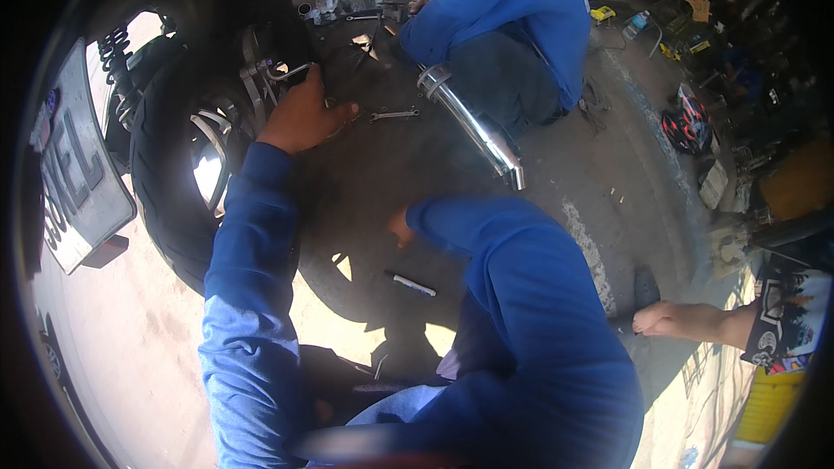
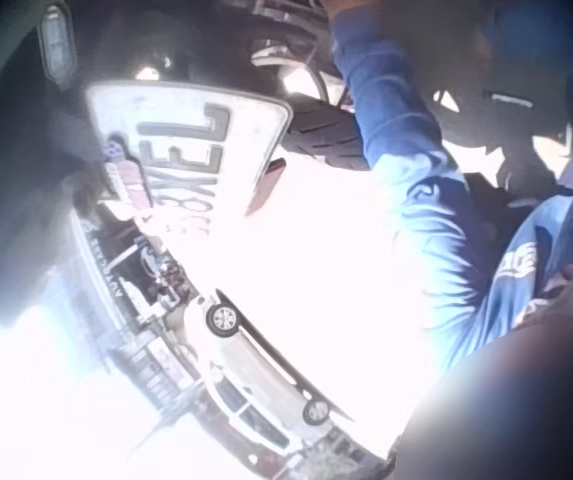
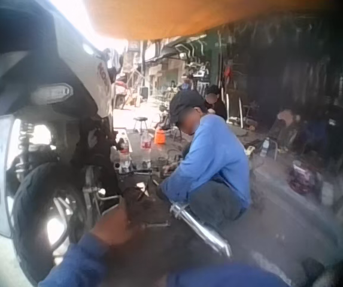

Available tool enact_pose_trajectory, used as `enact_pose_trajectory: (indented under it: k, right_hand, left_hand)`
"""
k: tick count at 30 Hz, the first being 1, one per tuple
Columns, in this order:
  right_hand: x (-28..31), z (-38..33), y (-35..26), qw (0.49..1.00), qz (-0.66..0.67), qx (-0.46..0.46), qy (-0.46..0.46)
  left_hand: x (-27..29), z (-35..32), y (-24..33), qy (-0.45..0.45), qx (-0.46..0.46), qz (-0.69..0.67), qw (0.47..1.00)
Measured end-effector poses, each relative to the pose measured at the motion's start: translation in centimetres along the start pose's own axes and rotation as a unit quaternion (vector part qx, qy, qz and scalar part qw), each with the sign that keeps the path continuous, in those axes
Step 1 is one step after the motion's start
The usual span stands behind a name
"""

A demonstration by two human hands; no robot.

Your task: The person repeatedly positions a chrome motorcycle exhaust pipe against the rear of a white motorcycle, aligning it with the mounting points. They handle a yellow heat wrap and a metal clamp, preparing to secure the exhaust. The person does not complete the installation within the clip.

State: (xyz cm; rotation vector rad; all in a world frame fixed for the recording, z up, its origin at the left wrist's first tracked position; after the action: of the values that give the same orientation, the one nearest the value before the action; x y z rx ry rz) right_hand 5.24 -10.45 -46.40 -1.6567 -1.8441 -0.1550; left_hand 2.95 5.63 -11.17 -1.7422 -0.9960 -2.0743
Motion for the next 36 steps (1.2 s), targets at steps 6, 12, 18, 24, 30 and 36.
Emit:
enact_pose_trajectory:
  k: [6, 12, 18, 24, 30, 36]
  right_hand:
    - [0.6, -0.3, 0.2, 0.997, -0.039, 0.021, 0.062]
    - [-0.1, 1.4, 1.3, 0.998, -0.039, -0.001, 0.039]
    - [0.5, 0.7, 1.2, 0.996, -0.057, 0.001, 0.062]
    - [0.7, -0.6, 1.4, 0.997, -0.037, -0.025, 0.056]
    - [0.6, 0.1, 1.2, 0.998, -0.005, 0.002, 0.056]
    - [0.6, -0.3, 1.5, 0.998, -0.018, -0.006, 0.066]
  left_hand:
    - [1.1, -0.6, 0.9, 0.054, -0.001, 0.017, 0.998]
    - [1.0, -0.6, 0.8, 0.042, 0.011, 0.045, 0.998]
    - [0.9, -0.3, 0.9, 0.02, 0.015, 0.076, 0.997]
    - [1.4, -0.7, 1.7, 0.044, -0.005, 0.085, 0.995]
    - [1.2, -1.0, 1.5, 0.035, 0.015, 0.071, 0.997]
    - [1.7, -0.9, 1.6, 0.07, 0.0, 0.065, 0.995]
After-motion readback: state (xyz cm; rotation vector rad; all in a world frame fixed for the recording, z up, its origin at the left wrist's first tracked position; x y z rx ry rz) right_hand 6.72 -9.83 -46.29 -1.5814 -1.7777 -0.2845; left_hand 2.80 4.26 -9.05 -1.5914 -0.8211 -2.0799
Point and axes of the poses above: each hand's wrist, its own z-axis towards the middle knuckle, its own x-axis out of the back of the hand, y = z × x, the point moved 9 cm from there along z, towards the middle knuckle, and after that the axes turned 9 degrees about z, right-handed, at the moved point
